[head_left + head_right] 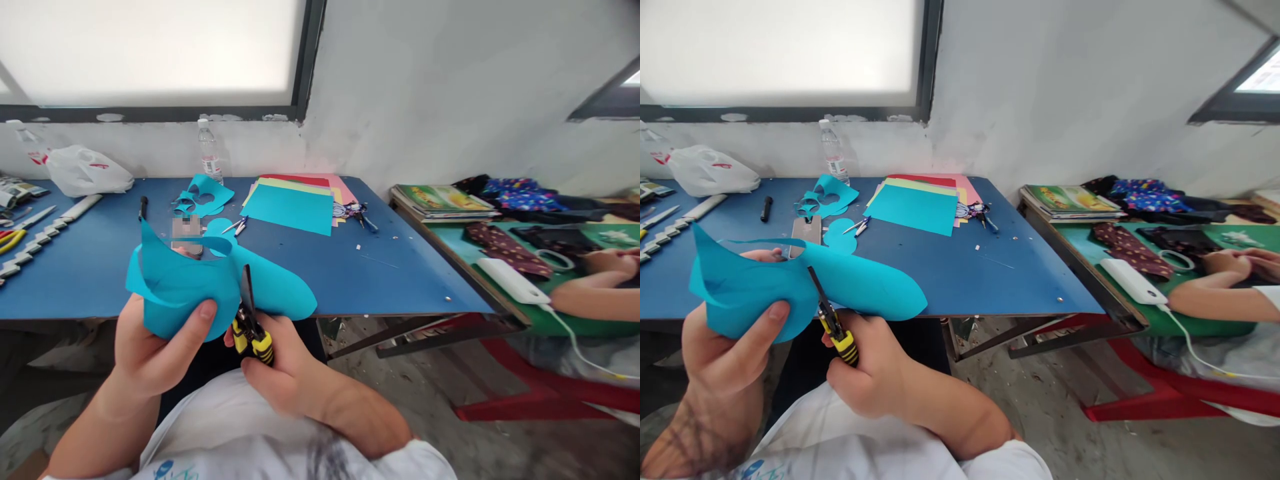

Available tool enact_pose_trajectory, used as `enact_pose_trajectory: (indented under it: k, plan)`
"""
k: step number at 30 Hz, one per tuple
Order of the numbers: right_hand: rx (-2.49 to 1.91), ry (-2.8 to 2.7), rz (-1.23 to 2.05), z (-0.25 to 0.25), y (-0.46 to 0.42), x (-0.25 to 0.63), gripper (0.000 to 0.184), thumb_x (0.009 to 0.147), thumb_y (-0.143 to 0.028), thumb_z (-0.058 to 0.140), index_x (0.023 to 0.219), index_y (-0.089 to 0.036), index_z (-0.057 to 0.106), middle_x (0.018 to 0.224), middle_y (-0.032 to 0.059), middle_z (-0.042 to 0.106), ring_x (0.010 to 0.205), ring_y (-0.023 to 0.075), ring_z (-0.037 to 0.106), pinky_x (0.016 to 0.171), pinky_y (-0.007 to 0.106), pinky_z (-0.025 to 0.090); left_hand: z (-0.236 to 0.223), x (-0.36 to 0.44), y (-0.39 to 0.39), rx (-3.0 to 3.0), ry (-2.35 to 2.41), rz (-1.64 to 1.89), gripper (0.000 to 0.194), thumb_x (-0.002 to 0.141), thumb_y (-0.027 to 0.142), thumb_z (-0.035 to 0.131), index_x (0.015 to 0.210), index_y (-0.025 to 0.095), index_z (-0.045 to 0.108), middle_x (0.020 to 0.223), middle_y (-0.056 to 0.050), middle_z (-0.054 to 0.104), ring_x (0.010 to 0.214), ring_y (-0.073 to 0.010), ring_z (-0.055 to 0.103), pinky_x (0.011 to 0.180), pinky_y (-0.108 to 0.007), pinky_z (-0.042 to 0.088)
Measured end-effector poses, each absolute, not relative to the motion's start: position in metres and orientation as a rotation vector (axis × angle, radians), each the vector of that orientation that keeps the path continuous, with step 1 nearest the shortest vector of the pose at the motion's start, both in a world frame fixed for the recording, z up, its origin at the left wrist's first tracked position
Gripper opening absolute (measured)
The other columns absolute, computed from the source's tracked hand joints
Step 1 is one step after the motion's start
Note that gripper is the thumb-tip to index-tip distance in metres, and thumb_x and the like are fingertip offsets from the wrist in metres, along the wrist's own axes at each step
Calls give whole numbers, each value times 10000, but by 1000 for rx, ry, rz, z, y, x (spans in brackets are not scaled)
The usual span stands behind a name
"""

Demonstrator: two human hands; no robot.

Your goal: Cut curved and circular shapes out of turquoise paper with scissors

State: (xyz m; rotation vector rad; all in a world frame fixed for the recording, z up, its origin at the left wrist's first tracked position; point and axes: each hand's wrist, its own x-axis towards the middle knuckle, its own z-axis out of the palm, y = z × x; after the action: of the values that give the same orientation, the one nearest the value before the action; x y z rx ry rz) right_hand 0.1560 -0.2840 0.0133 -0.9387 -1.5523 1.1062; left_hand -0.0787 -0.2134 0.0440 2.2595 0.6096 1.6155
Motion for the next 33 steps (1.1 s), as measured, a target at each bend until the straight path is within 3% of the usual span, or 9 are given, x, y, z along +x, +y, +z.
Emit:
enact_pose_trajectory:
  k: [10,14,21,28,33]
  plan:
    - [-979,-1546,1137,14,-287,155,198,748,-261,757,933,-333,757,1030,14,899,939,327,852,884,470,752,52,-61,-232,2159,708,1558,435,1208,421,861,782,334,860,788,-16,861,829,-303,943,854,-481,871]
    - [-985,-1551,1146,16,-287,155,184,754,-272,738,931,-323,751,1023,20,887,940,330,852,881,473,739,53,-64,-232,2182,775,1609,430,1214,467,837,798,361,858,748,-5,838,810,-312,929,928,-526,889]
    - [-992,-1542,1182,18,-286,156,198,742,-275,743,934,-321,739,1021,21,884,933,318,833,883,469,739,56,-66,-231,2208,755,1586,441,1208,458,868,785,341,831,723,24,808,741,-262,903,875,-460,876]
    - [-996,-1541,1171,17,-286,155,185,724,-279,744,898,-336,720,980,12,871,894,325,830,850,482,734,54,-66,-233,2213,773,1576,471,1223,451,823,763,350,809,717,21,796,759,-273,907,897,-486,884]
    - [-986,-1538,1174,15,-286,155,184,721,-279,751,896,-329,722,980,12,875,892,315,826,845,468,737,46,-66,-234,2156,813,1608,432,1177,488,891,774,346,831,696,14,788,740,-284,897,859,-481,882]
